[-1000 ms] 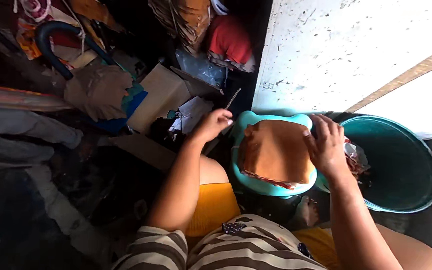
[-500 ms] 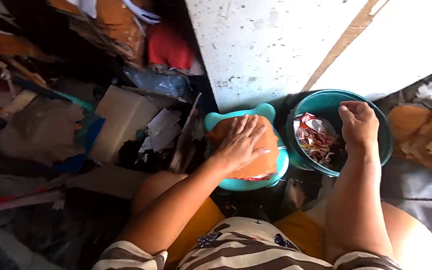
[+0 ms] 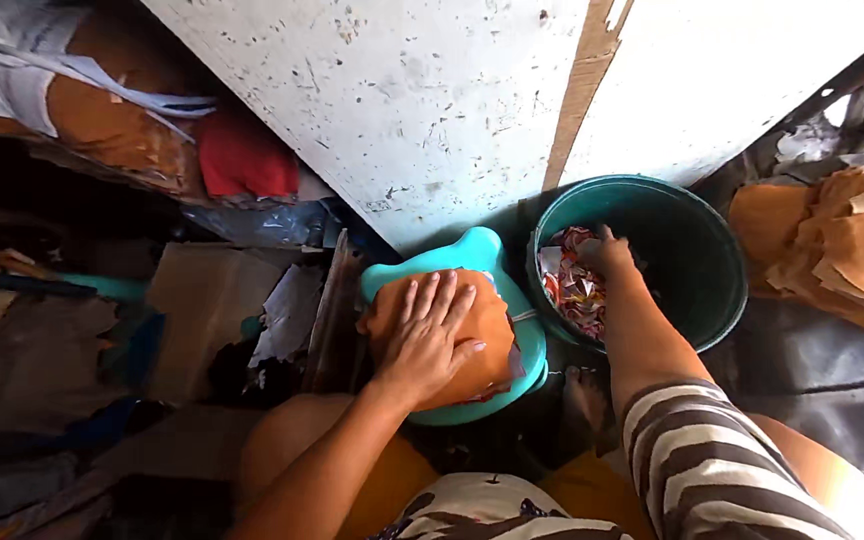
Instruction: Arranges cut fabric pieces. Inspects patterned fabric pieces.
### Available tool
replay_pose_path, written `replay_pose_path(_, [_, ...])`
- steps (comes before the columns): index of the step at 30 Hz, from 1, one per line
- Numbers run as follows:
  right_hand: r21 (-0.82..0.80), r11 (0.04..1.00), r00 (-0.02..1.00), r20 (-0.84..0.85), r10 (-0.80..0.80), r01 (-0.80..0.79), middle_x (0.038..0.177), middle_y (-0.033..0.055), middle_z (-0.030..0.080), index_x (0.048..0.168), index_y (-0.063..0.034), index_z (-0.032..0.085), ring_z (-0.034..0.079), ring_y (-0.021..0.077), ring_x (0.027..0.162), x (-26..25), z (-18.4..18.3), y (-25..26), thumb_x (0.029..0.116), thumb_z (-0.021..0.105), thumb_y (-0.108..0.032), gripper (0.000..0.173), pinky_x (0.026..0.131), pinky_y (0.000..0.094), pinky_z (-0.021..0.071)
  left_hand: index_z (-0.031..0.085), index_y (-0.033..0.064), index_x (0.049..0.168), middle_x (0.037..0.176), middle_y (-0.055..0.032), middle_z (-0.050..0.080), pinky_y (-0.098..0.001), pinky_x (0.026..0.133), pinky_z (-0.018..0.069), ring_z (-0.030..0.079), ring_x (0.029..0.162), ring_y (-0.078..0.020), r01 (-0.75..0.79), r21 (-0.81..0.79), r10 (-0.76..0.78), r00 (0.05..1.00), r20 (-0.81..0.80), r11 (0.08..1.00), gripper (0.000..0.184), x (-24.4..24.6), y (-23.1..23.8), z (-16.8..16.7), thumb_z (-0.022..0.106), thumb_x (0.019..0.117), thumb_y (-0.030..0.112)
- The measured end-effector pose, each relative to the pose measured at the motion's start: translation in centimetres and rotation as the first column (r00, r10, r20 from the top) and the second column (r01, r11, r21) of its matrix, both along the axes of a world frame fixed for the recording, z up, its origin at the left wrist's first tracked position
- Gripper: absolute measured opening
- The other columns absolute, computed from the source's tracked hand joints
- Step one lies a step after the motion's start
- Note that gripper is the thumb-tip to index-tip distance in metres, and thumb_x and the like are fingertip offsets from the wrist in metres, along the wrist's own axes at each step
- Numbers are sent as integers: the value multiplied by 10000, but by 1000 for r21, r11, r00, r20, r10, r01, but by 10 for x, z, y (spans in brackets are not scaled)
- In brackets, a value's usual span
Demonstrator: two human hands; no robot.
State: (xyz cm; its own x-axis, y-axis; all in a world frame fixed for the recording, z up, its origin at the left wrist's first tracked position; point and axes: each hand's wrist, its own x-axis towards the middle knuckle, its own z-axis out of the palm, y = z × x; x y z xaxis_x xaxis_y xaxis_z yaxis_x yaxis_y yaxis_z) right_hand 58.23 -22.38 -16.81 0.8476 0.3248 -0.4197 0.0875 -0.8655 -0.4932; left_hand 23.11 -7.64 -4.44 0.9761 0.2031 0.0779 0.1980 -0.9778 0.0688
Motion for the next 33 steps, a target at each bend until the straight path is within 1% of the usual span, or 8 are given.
replay_pose_path(2, [-108,992,996,-60,63,-69,1489,427,369,1612,-116,287,441,594,1337,-6,-15,4,921,752,-227,840,1034,727,405,437,146,1567,1629,-154,375,-650,1215,208,311,1521,-378,3,31,-4,999,36,1000,772,0,0,-2,218,1040,665])
replay_pose_path(4, [-153,977,987,-85,135,-147,1400,367,526,1538,-40,404,514,539,1310,-7,-17,3,951,700,-176,672,1045,713,413,441,139,1563,1618,-155,393,-650,1209,221,333,1509,-383,12,39,-14,999,51,999,769,1,-1,-2,226,1042,662])
replay_pose_path(7, [-165,951,966,-53,254,-260,1362,332,576,1412,12,549,528,519,1303,7,-6,1,997,649,-210,481,1050,724,398,436,137,1566,1621,-156,388,-649,1215,207,328,1512,-382,15,30,-17,998,56,999,769,1,-1,-3,223,1044,659])
replay_pose_path(14, [-146,930,919,164,359,-337,1349,390,515,1280,-8,664,452,607,1281,32,83,-34,933,741,-223,415,975,780,382,431,132,1570,1632,-167,364,-659,1216,186,301,1524,-386,15,-10,-14,998,57,1000,781,0,0,-5,222,1040,665])
replay_pose_path(18, [-86,861,825,251,506,-501,1090,300,673,1114,9,684,624,516,1084,38,122,-57,958,716,-204,266,908,744,449,398,150,1589,1655,-155,323,-655,1226,151,258,1542,-373,2,-25,-2,1000,15,1000,778,1,-1,-3,221,1038,670])
replay_pose_path(24, [-3,843,785,362,503,-538,943,257,706,1151,-11,653,677,493,928,-12,189,-81,968,689,-60,193,812,728,485,388,156,1592,1675,-162,267,-617,1249,91,174,1567,-364,-58,-208,28,989,-144,976,707,10,-1,26,297,1061,614])
replay_pose_path(28, [137,795,721,532,444,-591,926,211,717,1159,-49,634,688,465,851,-34,204,-98,943,651,39,234,713,717,502,547,123,1482,1641,-226,303,-607,1238,172,258,1526,-421,13,-328,-18,1000,-12,945,605,40,-10,51,461,1051,537])
replay_pose_path(33, [330,718,730,584,355,-612,972,185,730,1193,-10,603,712,360,878,-60,234,-98,941,587,95,274,776,614,554,623,18,1360,1427,-212,569,-522,1155,383,516,1363,-342,227,-466,-171,972,158,855,410,120,-44,82,570,1054,286])
